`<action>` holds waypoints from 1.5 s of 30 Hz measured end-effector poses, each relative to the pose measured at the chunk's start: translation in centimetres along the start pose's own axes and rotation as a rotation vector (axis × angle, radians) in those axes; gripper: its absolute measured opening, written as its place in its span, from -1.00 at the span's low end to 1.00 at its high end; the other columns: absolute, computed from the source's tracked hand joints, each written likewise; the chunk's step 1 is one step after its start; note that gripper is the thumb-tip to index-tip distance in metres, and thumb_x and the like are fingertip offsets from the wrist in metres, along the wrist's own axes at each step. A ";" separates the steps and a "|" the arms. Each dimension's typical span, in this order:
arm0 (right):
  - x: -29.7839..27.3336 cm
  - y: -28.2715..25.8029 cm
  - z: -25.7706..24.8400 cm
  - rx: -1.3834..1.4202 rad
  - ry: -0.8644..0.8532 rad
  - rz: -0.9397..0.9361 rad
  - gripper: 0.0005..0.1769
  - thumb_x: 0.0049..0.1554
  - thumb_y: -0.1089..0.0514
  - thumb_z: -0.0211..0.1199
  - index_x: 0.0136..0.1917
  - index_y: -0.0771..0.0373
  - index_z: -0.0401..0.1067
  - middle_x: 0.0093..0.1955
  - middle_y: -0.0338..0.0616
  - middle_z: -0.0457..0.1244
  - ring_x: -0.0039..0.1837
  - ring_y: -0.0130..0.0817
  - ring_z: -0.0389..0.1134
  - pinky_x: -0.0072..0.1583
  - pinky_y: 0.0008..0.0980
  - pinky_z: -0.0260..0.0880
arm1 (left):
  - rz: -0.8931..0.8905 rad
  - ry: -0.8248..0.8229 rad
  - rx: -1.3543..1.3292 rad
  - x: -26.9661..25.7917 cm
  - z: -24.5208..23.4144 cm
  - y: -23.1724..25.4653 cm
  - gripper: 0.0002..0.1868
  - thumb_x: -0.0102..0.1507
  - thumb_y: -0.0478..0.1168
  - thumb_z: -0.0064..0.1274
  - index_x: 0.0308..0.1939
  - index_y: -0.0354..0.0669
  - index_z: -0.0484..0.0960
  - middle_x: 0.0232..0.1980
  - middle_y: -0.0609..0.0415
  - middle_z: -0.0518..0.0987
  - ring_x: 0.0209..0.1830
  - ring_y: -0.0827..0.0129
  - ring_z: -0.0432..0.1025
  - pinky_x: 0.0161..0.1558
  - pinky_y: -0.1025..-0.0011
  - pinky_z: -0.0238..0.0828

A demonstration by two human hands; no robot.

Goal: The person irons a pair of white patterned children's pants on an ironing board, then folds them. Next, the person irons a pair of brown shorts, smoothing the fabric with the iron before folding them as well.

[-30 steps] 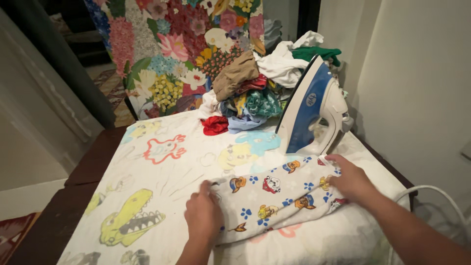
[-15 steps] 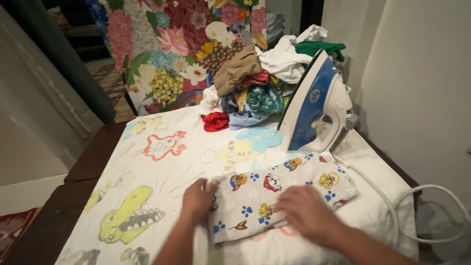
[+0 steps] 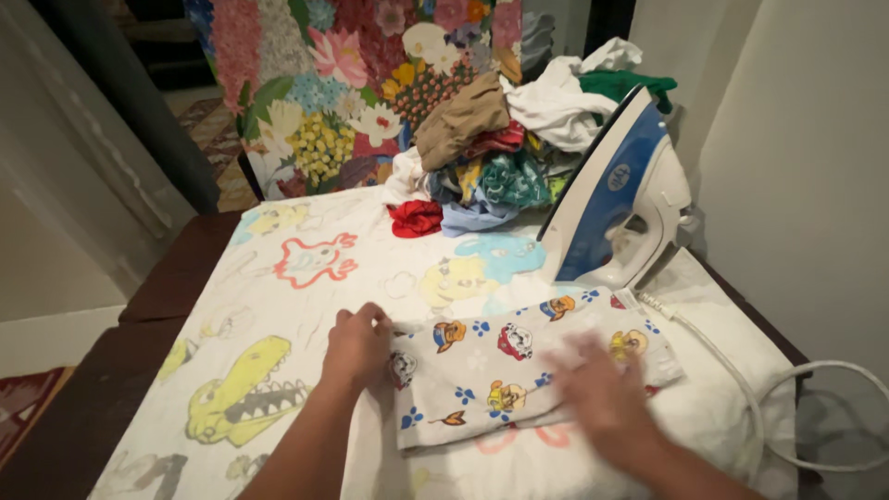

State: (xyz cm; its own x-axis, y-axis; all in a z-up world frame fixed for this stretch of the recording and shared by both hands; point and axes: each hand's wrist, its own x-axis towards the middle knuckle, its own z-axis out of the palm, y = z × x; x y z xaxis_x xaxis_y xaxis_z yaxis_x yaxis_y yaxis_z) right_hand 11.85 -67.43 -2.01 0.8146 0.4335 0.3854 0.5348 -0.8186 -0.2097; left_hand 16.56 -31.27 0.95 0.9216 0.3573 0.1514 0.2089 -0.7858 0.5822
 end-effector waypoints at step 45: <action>3.5 1.5 1.2 0.358 0.032 0.214 -0.51 0.15 0.00 0.21 0.34 0.10 0.46 0.42 0.00 0.24 0.46 -0.07 0.21 0.46 -0.13 0.20 | -0.500 -0.216 -0.849 -2.6 3.0 2.7 -0.68 0.26 -0.16 0.14 -0.23 -0.48 0.65 -0.41 -0.13 0.59 -0.48 0.17 0.43 -0.42 0.10 0.37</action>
State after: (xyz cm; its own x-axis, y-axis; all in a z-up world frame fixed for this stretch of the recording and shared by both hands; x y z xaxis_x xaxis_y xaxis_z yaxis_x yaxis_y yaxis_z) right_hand 15.78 -66.70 -2.04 0.9116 0.2514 0.3253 0.4029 -0.7040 -0.5849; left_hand 15.71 -35.90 -0.28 0.8491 0.3819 -0.3650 0.3634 0.0792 0.9283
